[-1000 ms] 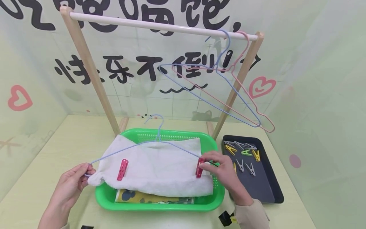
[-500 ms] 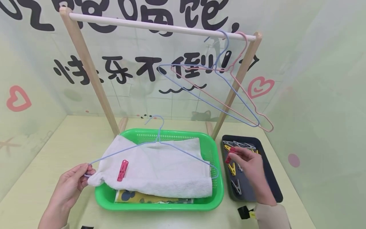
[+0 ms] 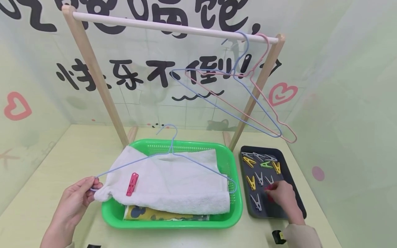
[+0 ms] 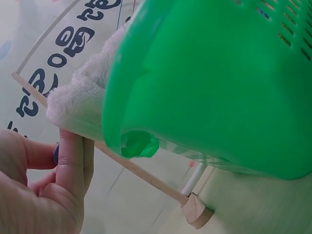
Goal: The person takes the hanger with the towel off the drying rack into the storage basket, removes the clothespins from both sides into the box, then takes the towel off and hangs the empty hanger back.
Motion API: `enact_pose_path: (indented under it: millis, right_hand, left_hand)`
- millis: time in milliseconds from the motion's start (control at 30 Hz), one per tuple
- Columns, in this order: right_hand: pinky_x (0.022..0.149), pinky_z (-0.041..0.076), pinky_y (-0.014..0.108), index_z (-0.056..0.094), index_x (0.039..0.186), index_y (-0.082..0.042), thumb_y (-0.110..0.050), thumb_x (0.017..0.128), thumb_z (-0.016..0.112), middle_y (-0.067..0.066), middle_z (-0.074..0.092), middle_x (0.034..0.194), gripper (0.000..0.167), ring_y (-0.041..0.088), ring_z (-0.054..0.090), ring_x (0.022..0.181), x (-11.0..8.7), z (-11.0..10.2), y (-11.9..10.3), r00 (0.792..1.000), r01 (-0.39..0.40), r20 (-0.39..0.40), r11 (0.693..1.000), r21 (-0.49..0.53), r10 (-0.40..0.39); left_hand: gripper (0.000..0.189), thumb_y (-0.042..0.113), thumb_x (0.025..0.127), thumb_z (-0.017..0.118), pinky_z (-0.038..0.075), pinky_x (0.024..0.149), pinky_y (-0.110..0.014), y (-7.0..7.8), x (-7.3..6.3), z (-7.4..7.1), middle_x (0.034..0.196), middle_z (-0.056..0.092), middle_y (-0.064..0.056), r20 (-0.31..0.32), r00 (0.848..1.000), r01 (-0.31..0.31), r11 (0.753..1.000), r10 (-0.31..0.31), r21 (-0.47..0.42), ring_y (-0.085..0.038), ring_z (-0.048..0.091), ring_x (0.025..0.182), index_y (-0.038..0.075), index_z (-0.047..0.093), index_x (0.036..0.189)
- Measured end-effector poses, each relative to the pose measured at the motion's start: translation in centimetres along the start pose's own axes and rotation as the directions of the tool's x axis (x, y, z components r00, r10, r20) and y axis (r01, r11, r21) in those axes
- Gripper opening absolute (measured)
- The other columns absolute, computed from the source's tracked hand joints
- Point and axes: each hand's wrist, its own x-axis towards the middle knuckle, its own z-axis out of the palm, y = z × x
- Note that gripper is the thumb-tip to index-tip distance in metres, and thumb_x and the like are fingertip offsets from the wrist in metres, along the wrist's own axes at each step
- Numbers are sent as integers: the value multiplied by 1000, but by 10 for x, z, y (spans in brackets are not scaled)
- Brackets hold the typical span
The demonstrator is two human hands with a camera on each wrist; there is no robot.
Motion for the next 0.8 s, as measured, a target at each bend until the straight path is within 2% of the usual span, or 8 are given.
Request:
enact_pose_path:
  millis: [200, 500, 800]
  right_hand:
    - [49, 43, 30, 66, 77, 6, -10, 75, 74, 4, 59, 63, 18, 18, 52, 58, -1, 10, 4, 998, 0, 61, 999, -48, 3]
    - [48, 40, 29, 64, 72, 5, -8, 73, 77, 6, 55, 62, 19, 19, 50, 57, -4, 16, 0, 999, -32, 38, 996, -79, 35]
    - [53, 45, 35, 65, 77, 7, -12, 73, 78, 8, 58, 67, 23, 21, 52, 62, -4, 16, 1, 999, -39, 31, 997, -66, 42]
  left_hand:
    - [24, 18, 96, 54, 53, 55, -14, 0, 0, 0, 72, 68, 2, -10, 1000, 11, 1000, -11, -5, -4, 63, 64, 13, 70, 78]
    - [25, 17, 97, 54, 52, 54, -14, 0, 0, 1, 72, 68, 2, -10, 1000, 5, 1000, -5, -2, -4, 63, 64, 13, 69, 78]
    - [25, 17, 97, 54, 52, 54, -14, -1, 1, 1, 72, 68, 2, -14, 1000, 13, 1000, -13, -5, -4, 63, 64, 13, 70, 78]
